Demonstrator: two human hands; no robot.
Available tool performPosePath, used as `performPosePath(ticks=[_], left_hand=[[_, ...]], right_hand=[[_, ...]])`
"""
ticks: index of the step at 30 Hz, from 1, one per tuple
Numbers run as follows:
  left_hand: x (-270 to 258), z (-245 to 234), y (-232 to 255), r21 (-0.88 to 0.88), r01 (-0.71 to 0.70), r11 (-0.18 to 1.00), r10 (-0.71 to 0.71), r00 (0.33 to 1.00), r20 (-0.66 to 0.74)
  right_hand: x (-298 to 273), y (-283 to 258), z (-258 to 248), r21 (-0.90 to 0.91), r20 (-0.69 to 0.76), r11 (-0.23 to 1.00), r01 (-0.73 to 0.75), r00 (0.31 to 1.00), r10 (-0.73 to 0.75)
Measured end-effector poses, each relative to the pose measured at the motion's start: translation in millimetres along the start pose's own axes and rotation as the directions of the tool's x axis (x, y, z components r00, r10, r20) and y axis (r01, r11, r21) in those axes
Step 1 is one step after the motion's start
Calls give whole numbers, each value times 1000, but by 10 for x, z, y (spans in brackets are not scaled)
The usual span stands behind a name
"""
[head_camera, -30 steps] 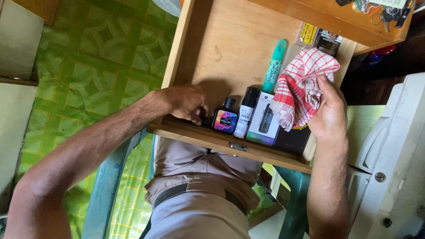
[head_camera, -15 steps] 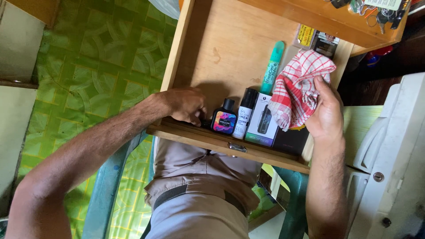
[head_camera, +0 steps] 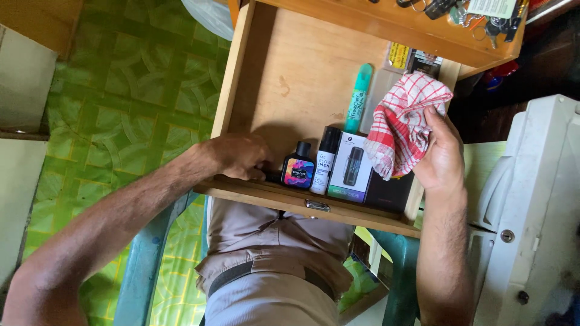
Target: The person removes various small items from a wooden drawer, wipes them with a red-and-white checkered cloth, and places them back into the drawer in a more organized arrangement. The items include bottles, boxes, and a small glass jar.
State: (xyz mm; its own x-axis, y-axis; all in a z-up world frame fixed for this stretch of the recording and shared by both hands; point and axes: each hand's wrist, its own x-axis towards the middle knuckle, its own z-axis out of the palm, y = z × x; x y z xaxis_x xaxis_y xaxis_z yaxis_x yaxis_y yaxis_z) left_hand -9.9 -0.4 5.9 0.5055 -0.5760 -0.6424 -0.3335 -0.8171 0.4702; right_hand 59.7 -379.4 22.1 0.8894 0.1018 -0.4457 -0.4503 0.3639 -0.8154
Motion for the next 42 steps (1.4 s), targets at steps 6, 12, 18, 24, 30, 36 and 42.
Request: performPosePath(ticks=[6,12,18,24,30,36,42], left_hand=[[-298,-322,280,-14,3,1000,-2,994,107],[-103,-92,83,-60,106,993,-104,994,33],[-268,-329,31,-277,92,956,-90,996,21],[-128,-701,162,-637,-96,765,-140,940,-311],[611,-546,129,-708,-240,664,-188,863,-469],[1046,-761,81,-558,-183,809,-183,825,-535],[1507,-862,79,-516,-125,848,-240,776,-583]], right_hand=[[-27,5,-29,13,-25,1000,21,999,-20],[-86,-78,-17,69,-54,996,48,998,-45],[-67,-60,-170,102,-89,992,68,994,-59],[-83,-73,-213,102,-98,993,68,993,-58],[-139,-6,-183,116,-111,990,76,992,-63],[-166,-14,-159,111,-126,986,123,986,-109],[-197,7,-80,109,-133,983,150,982,-135]])
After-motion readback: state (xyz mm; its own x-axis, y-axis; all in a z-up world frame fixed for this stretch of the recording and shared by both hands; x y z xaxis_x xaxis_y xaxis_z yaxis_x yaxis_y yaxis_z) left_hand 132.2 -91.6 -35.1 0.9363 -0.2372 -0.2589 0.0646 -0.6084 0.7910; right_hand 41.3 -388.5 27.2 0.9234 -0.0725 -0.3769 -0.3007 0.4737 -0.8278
